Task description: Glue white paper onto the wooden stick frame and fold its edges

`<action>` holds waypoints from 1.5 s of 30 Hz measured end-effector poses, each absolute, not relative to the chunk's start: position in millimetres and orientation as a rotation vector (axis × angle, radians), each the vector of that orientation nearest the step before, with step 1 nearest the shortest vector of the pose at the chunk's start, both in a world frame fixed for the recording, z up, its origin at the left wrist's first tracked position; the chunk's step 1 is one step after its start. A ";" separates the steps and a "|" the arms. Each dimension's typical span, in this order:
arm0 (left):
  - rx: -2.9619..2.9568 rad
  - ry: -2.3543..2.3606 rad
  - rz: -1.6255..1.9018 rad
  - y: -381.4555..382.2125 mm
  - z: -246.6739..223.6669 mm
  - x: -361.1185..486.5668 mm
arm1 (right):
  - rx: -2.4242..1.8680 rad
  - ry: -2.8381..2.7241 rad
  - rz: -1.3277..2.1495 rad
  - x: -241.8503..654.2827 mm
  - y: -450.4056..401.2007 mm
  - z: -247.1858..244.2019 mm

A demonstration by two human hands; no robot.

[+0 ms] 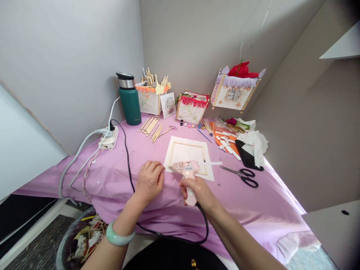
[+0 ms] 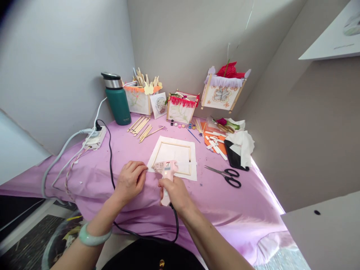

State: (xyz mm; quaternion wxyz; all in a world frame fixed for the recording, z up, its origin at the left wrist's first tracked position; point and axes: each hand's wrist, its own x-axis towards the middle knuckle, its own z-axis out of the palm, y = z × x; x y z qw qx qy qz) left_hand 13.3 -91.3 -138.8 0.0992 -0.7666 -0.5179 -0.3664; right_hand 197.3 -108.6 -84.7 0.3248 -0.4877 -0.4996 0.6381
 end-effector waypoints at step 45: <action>-2.268 -1.441 -1.057 -89.6 -140.1 10.7 | -1.294 -1.091 1.578 257.6 -124.7 -98.2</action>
